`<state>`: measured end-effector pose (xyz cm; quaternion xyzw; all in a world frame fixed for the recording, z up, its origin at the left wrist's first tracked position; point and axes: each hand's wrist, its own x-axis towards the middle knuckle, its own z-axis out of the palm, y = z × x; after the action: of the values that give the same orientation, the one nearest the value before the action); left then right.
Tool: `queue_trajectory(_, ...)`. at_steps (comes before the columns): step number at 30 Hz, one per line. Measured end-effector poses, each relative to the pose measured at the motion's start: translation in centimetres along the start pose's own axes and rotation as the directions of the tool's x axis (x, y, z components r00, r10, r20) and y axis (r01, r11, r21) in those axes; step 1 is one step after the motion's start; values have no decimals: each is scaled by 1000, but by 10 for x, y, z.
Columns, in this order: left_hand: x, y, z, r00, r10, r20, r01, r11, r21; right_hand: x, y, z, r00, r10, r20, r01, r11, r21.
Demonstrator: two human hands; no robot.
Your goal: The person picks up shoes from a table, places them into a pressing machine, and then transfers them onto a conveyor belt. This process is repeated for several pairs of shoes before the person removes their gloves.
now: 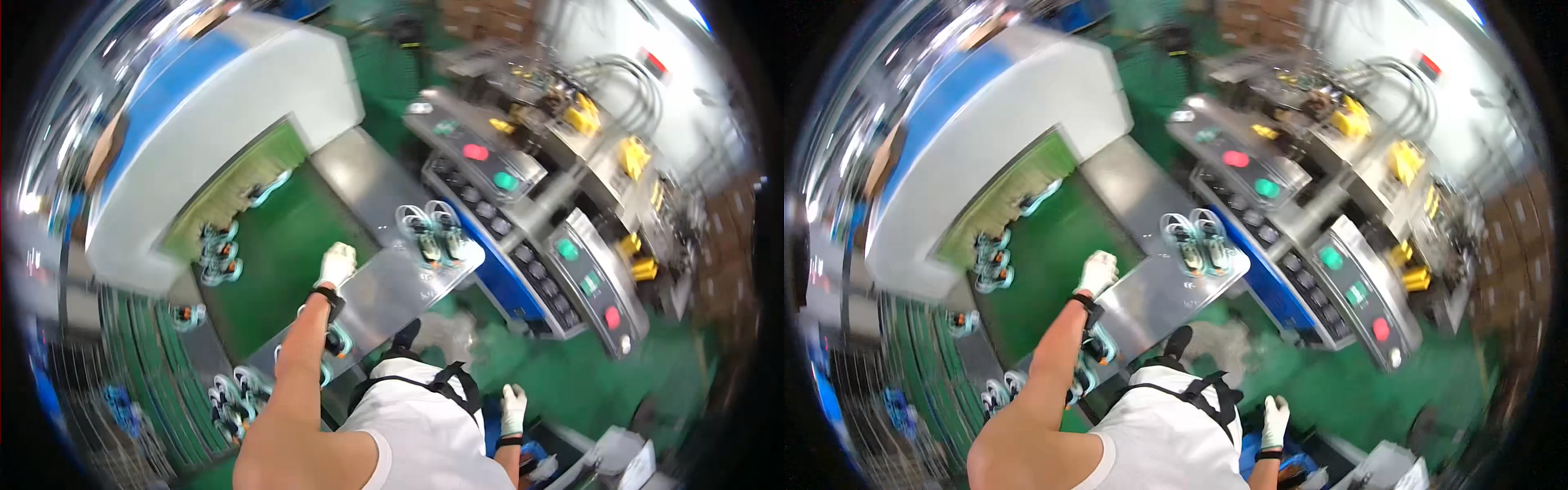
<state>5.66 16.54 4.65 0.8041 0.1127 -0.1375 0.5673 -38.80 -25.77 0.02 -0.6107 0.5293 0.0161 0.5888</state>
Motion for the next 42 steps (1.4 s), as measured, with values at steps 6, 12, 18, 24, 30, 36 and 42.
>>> queue_trajectory(6,-56,-195,-278,632,-147,-761,242,970,13,22,-46,54,976,171,133,-119,936,-330)
queue_trajectory(12,-12,-237,-365,451,-124,-884,468,876,116,10,-126,43,946,305,111,-251,903,-349)
queue_trajectory(18,23,-260,-431,502,62,-862,362,891,275,24,-184,88,946,325,-11,-255,718,-648)
queue_trajectory(24,28,-213,-369,670,270,-692,191,837,513,64,-209,144,961,-42,273,248,568,-785)
queue_trajectory(30,-13,-86,-217,893,281,-353,-149,922,358,-52,-315,318,768,-57,638,563,537,-629)
queue_trajectory(36,-31,110,-16,735,599,318,-670,714,202,-87,-341,344,518,-449,728,844,403,-353)
queue_trajectory(42,-83,274,157,151,797,585,-892,365,-267,-60,-361,176,680,-709,187,733,666,-139)
